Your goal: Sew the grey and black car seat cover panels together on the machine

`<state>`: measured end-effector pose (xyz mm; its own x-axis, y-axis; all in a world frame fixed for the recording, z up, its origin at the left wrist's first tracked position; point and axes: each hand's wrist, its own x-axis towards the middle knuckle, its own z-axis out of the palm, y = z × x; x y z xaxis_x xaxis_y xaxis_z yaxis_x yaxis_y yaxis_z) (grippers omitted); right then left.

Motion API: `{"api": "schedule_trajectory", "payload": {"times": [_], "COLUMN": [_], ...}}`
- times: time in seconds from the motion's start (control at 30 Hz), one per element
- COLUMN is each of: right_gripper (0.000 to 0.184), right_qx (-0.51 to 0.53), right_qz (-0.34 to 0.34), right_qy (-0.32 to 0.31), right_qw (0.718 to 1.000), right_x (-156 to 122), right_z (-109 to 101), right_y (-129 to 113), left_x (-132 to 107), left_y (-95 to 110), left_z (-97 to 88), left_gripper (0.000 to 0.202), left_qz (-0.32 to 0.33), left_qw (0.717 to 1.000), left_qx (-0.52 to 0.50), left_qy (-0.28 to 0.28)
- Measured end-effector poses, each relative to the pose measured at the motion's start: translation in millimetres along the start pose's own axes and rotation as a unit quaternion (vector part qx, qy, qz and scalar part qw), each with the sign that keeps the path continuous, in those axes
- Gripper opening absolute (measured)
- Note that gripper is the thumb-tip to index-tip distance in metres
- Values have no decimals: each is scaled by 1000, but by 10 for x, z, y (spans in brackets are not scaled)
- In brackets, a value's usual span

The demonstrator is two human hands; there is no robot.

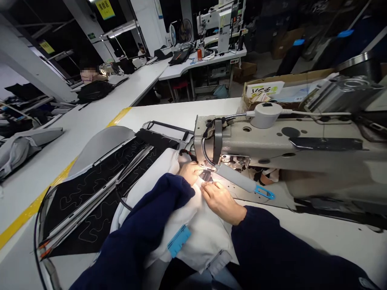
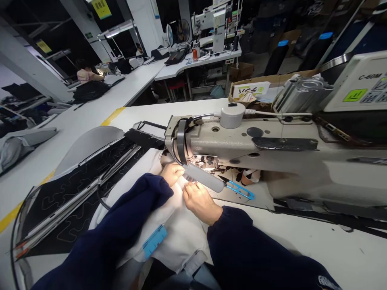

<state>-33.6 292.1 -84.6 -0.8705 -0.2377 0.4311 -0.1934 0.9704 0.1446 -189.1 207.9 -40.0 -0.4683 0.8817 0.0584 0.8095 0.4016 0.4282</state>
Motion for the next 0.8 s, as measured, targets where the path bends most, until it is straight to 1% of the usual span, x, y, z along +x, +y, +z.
{"api": "schedule_trajectory", "payload": {"times": [0.03, 0.07, 0.1, 0.2, 0.23, 0.3, 0.37, 0.47, 0.53, 0.57, 0.67, 0.7, 0.77, 0.8], "right_gripper": [20, 21, 21, 22, 22, 22, 23, 23, 25, 28, 40, 42, 40, 37], "right_qx": [1, 3, 4, 11, 13, 15, 12, 7, 7, 10, 8, -1, -27, -32], "right_qz": [1, 3, 7, 24, 29, 36, 41, 41, 30, 18, -42, -60, -67, -50], "right_qy": [0, 4, 11, 35, 42, 53, 56, 43, 27, 15, -32, -42, -42, -37], "right_qw": [1000, 1000, 1000, 999, 999, 998, 997, 998, 999, 1000, 999, 997, 996, 998], "right_x": [-4, -7, -9, 0, 6, 21, 32, 24, 0, -16, -52, -54, -35, -14], "right_z": [-6, -10, -10, 1, 9, 30, 56, 71, 39, 9, -94, -116, -124, -108], "right_y": [10, 15, 16, 6, 4, 8, 33, 89, 99, 84, -68, -148, -321, -402], "left_x": [3, -8, -31, -116, -134, -139, -107, -42, -22, -20, -37, -44, -56, -62], "left_y": [0, 6, 17, 66, 82, 107, 121, 118, 91, 68, -8, -25, -26, -9], "left_z": [5, 13, 22, 52, 63, 88, 119, 149, 129, 104, 10, -13, -21, -7], "left_gripper": [22, 21, 20, 20, 21, 22, 22, 23, 23, 22, 24, 25, 25, 24], "left_qz": [-7, 4, 28, 118, 140, 163, 166, 148, 142, 144, 152, 155, 163, 168], "left_qw": [1000, 1000, 1000, 987, 980, 971, 970, 972, 971, 970, 964, 963, 965, 967], "left_qx": [-24, -27, -8, 107, 139, 172, 178, 183, 191, 197, 213, 211, 199, 193], "left_qy": [5, 8, 8, 2, -3, -13, -19, -22, -17, -5, 56, 66, 45, 23]}}
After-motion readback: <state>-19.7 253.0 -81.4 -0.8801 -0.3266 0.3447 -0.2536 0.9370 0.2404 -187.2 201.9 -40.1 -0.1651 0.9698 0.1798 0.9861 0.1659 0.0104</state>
